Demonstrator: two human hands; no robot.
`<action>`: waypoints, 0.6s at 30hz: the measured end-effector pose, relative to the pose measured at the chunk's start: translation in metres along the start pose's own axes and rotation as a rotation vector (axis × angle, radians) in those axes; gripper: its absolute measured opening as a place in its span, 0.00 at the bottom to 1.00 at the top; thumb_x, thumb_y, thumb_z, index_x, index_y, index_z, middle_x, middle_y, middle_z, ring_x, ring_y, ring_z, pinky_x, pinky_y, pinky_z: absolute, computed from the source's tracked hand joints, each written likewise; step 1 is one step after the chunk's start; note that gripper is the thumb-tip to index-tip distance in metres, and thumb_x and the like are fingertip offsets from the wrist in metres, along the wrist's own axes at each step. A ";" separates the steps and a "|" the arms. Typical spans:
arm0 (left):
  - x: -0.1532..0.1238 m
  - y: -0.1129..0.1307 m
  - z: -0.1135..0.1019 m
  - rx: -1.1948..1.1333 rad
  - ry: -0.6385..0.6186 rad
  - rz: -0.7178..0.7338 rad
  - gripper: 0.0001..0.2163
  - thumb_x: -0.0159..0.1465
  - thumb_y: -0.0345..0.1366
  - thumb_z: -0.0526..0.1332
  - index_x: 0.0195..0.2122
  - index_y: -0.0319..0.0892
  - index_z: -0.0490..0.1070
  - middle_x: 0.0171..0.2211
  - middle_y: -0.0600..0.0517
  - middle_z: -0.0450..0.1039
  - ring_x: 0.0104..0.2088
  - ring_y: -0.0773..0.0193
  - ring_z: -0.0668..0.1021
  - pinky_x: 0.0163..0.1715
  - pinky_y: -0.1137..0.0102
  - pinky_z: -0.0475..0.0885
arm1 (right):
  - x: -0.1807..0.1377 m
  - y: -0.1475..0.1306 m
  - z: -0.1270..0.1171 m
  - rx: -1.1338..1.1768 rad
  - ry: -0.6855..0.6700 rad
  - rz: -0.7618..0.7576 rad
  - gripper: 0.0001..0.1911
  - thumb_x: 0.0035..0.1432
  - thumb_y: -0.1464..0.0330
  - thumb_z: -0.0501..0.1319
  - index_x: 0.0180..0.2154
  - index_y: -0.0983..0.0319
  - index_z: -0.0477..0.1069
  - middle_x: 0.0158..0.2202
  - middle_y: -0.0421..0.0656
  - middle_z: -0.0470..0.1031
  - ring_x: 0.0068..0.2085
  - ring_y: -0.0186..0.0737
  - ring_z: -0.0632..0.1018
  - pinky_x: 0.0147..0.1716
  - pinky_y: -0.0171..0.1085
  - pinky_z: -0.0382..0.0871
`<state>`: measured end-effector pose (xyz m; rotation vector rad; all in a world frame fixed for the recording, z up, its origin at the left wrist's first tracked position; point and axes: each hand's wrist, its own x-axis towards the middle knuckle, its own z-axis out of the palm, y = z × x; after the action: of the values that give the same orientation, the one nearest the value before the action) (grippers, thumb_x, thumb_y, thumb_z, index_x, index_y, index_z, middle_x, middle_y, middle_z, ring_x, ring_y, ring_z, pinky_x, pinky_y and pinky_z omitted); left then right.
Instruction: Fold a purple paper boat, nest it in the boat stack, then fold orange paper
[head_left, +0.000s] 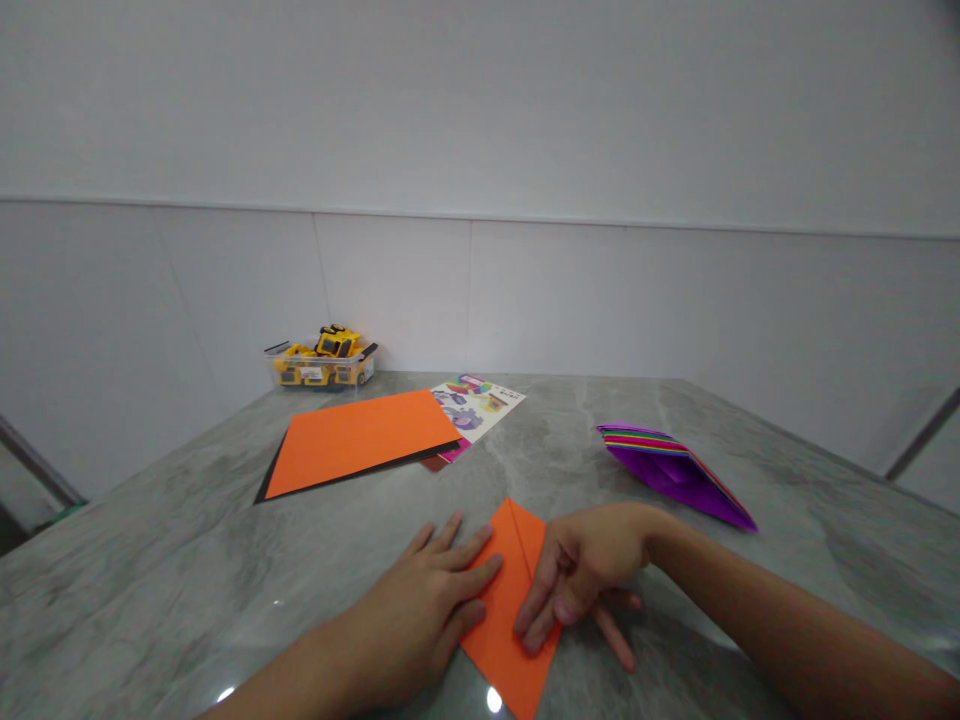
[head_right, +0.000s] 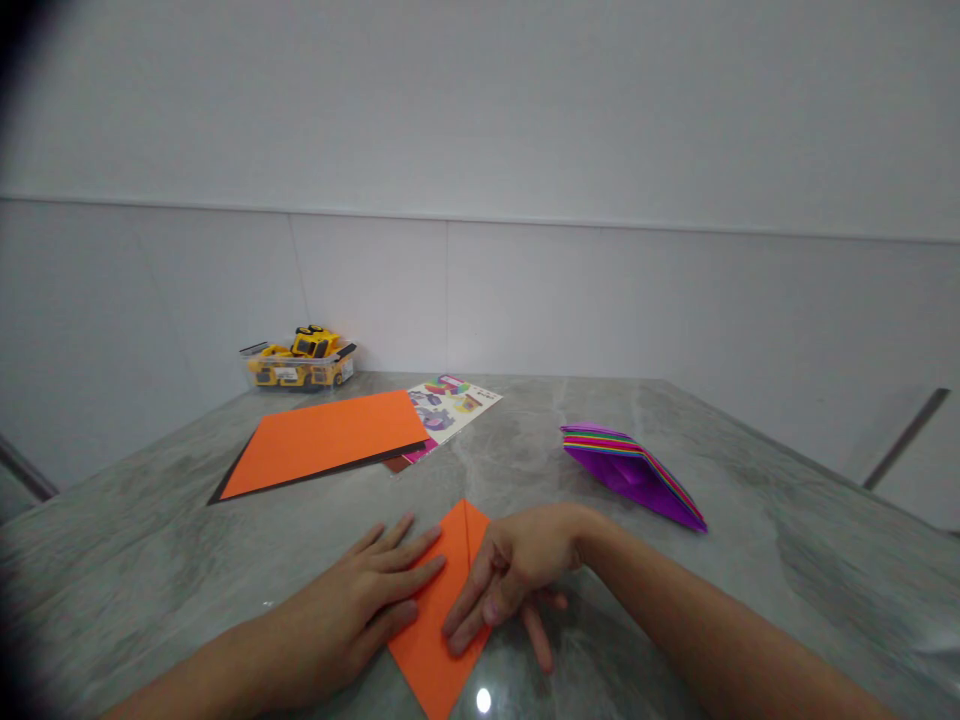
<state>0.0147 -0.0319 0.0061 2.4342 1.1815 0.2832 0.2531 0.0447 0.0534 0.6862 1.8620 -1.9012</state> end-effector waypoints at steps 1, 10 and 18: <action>0.000 0.001 -0.001 0.000 -0.007 -0.006 0.22 0.68 0.36 0.50 0.63 0.56 0.55 0.66 0.53 0.48 0.66 0.47 0.48 0.61 0.44 0.47 | -0.002 0.000 -0.001 0.009 0.040 0.011 0.20 0.57 0.65 0.61 0.52 0.53 0.71 0.55 0.43 0.71 0.21 0.24 0.77 0.11 0.24 0.49; -0.004 0.007 -0.004 0.007 0.075 -0.024 0.19 0.64 0.39 0.56 0.57 0.53 0.66 0.62 0.47 0.60 0.63 0.46 0.59 0.59 0.48 0.55 | 0.010 0.007 -0.011 -0.085 0.290 0.122 0.14 0.55 0.66 0.60 0.43 0.61 0.76 0.42 0.42 0.80 0.20 0.27 0.75 0.14 0.26 0.49; 0.004 0.009 -0.003 -0.104 0.234 0.015 0.09 0.62 0.32 0.58 0.40 0.46 0.76 0.43 0.50 0.71 0.47 0.59 0.71 0.49 0.64 0.66 | 0.037 0.009 0.008 -0.909 1.128 0.032 0.18 0.48 0.56 0.65 0.35 0.64 0.74 0.33 0.46 0.77 0.33 0.41 0.74 0.28 0.34 0.59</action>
<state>0.0223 -0.0327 0.0125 2.3683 1.2117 0.6324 0.2285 0.0386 0.0242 1.5348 2.9142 -0.3402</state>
